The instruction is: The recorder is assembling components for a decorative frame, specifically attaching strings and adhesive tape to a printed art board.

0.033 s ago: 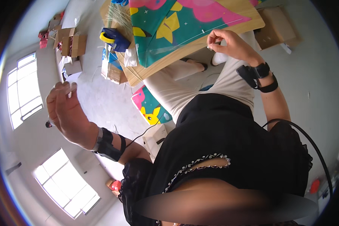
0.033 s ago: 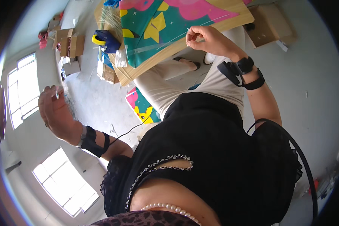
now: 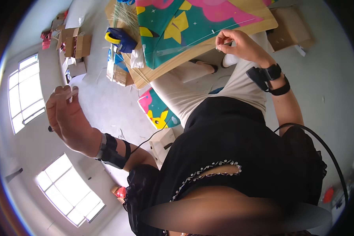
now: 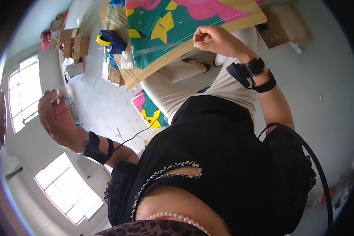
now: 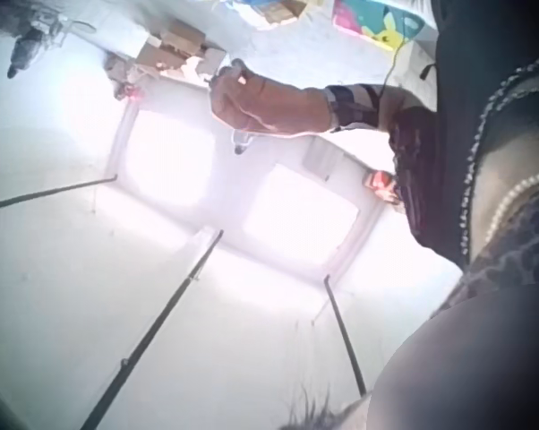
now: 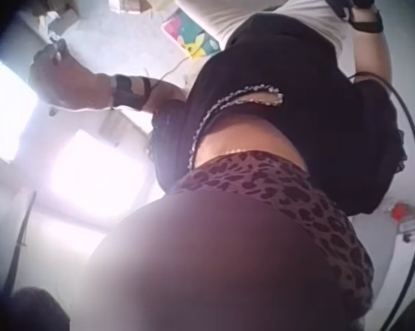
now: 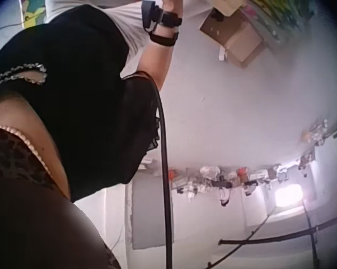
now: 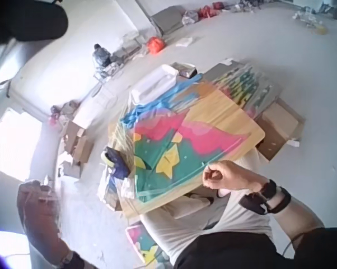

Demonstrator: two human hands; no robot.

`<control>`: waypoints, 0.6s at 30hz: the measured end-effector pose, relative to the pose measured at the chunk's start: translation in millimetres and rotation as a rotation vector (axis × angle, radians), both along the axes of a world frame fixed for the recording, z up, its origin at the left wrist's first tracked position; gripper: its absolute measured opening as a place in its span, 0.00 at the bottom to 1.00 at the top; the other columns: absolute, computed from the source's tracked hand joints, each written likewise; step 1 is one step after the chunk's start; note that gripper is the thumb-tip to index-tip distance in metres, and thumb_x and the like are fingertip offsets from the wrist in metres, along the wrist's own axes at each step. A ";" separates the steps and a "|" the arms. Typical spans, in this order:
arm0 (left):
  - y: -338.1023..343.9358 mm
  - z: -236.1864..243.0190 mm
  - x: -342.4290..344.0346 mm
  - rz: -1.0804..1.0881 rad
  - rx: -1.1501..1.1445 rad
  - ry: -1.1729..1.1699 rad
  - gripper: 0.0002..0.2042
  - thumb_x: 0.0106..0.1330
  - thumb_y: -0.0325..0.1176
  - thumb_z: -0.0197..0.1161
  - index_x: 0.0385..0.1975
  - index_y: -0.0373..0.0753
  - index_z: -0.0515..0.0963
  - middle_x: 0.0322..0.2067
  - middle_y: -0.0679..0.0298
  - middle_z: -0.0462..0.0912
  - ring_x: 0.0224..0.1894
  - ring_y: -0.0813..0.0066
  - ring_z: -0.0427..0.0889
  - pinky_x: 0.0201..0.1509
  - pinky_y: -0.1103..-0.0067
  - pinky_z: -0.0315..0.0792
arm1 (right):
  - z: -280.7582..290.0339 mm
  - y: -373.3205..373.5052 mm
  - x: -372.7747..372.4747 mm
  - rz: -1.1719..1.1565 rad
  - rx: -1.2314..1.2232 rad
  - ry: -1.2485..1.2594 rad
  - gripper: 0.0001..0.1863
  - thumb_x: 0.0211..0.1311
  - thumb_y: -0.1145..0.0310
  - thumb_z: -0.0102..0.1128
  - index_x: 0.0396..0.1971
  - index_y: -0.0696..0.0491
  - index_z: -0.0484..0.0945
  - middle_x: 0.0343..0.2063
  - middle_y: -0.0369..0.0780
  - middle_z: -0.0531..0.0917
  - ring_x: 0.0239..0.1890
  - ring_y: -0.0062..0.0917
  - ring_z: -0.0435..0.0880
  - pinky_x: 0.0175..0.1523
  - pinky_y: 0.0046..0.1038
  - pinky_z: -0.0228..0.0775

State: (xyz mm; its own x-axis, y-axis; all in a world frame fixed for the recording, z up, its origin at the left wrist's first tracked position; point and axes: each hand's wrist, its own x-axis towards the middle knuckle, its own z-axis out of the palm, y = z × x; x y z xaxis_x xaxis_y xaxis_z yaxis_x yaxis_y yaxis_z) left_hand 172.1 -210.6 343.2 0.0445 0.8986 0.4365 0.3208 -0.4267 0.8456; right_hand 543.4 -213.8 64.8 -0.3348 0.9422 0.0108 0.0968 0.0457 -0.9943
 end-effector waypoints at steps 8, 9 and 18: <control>-14.4 36.0 24.5 -0.059 0.120 0.186 0.08 0.69 0.22 0.50 0.40 0.28 0.77 0.38 0.48 0.82 0.43 0.60 0.83 0.55 0.66 0.80 | -30.3 17.9 -25.3 0.108 -0.136 0.232 0.09 0.68 0.66 0.64 0.41 0.55 0.80 0.39 0.32 0.82 0.44 0.15 0.80 0.55 0.21 0.72; -16.0 39.0 29.2 -0.056 0.118 0.192 0.08 0.69 0.22 0.50 0.40 0.28 0.77 0.38 0.48 0.82 0.43 0.60 0.83 0.55 0.66 0.80 | -33.8 18.2 -30.3 0.073 -0.152 0.248 0.13 0.70 0.60 0.62 0.42 0.55 0.81 0.40 0.33 0.83 0.46 0.16 0.80 0.57 0.22 0.71; -29.0 38.0 51.3 -0.090 0.137 0.244 0.06 0.63 0.21 0.50 0.35 0.31 0.76 0.34 0.51 0.82 0.37 0.64 0.80 0.47 0.69 0.74 | -45.3 11.8 -55.5 -0.004 -0.584 0.555 0.34 0.72 0.35 0.50 0.44 0.54 0.84 0.44 0.37 0.85 0.49 0.21 0.81 0.60 0.26 0.70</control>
State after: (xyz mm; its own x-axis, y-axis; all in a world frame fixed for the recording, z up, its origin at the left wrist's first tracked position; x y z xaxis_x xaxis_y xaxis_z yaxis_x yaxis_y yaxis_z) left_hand 223.3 -239.6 381.2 0.2394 0.8195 0.5206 0.4632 -0.5677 0.6806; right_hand 487.8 -201.9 19.5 -0.4217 0.8484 -0.3201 -0.4193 -0.4954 -0.7608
